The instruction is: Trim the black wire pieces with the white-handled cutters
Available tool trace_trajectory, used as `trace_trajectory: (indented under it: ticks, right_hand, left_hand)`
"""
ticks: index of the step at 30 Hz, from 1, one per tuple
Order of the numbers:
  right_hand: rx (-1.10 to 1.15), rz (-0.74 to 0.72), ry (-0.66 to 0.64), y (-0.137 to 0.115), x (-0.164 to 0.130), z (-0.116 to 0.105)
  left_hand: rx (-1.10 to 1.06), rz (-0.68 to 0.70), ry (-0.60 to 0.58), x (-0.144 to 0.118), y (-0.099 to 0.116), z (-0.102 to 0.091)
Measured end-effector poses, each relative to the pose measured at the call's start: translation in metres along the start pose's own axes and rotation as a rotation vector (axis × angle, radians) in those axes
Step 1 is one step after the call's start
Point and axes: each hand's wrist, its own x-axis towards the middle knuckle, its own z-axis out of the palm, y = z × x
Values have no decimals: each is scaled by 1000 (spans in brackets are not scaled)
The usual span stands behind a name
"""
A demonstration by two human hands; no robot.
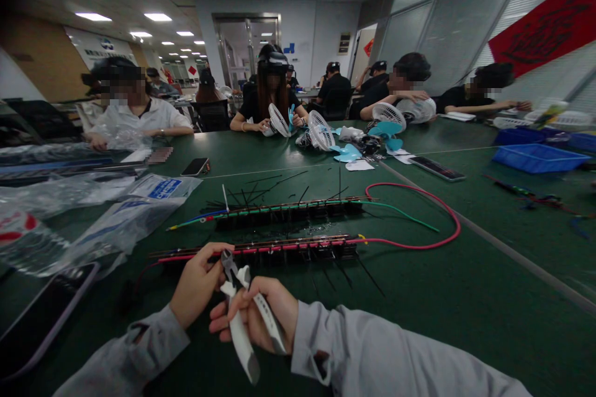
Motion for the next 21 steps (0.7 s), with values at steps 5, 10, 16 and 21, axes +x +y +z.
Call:
trace_trajectory:
  ticks: [5,10,16,21]
  right_hand:
    - [-5,0,-6,-1,0,0]
    - [-40,-12,49,1,3,0]
    - [-52,13,102,-1,2,4]
    - [-53,47,141,-3,1,6]
  left_hand:
    - [-4,9,5,1,-3,0]
    - [7,9,-4,0,-2,0]
    - [-45,23,28,0,-2,1]
    - [-56,26,29,-1,0,2]
